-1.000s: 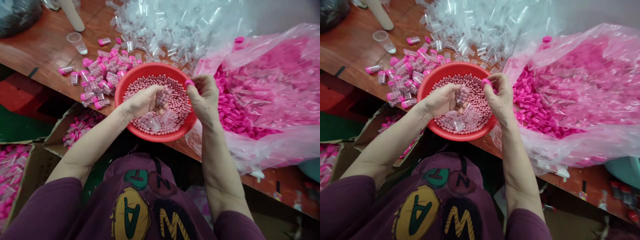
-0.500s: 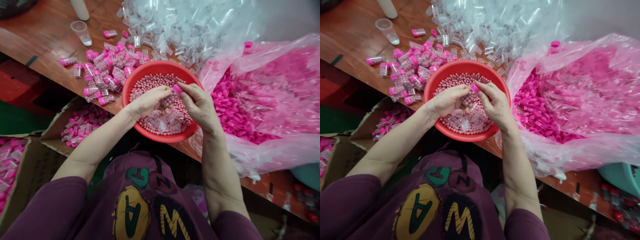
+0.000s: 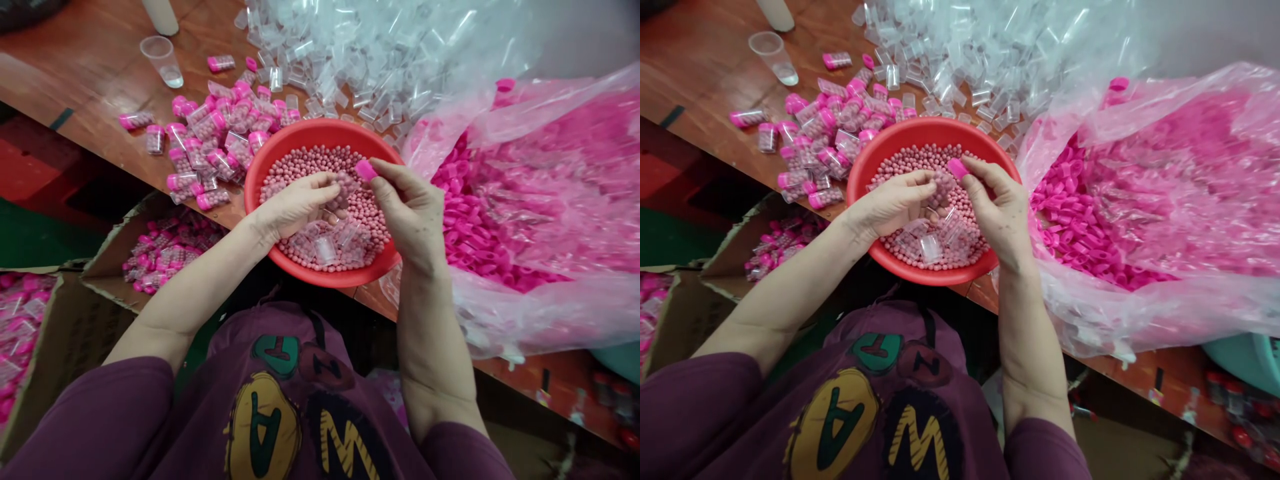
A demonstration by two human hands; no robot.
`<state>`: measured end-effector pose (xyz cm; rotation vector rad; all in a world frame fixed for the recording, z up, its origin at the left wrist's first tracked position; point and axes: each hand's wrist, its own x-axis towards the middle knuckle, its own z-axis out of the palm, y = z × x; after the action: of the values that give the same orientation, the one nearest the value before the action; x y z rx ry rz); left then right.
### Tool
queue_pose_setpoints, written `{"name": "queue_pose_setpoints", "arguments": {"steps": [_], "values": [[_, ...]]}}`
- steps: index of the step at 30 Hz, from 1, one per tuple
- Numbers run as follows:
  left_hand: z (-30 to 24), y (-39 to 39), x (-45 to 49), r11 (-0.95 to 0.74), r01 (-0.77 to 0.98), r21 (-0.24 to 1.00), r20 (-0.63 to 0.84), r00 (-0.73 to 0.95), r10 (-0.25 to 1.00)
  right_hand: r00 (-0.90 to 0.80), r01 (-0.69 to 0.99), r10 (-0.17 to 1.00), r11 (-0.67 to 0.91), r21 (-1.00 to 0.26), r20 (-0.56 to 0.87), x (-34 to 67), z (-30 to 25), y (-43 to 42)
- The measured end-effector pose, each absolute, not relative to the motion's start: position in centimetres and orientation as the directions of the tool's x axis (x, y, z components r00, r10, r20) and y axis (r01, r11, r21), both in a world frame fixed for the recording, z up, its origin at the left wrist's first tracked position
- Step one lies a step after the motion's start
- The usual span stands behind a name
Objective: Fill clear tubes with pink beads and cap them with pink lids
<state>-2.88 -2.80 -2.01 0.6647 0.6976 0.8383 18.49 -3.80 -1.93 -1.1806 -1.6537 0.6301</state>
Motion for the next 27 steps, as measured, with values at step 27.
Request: {"name": "queue_pose_setpoints", "arguments": {"steps": [27], "values": [[-2.4, -2.4, -2.4, 0.559, -0.408, 0.722, -0.375, 0.448, 0.812, -0.212, 0.537, 0.915, 0.403, -0.741, 0.343, 17.9, -1.7, -4.4]]}}
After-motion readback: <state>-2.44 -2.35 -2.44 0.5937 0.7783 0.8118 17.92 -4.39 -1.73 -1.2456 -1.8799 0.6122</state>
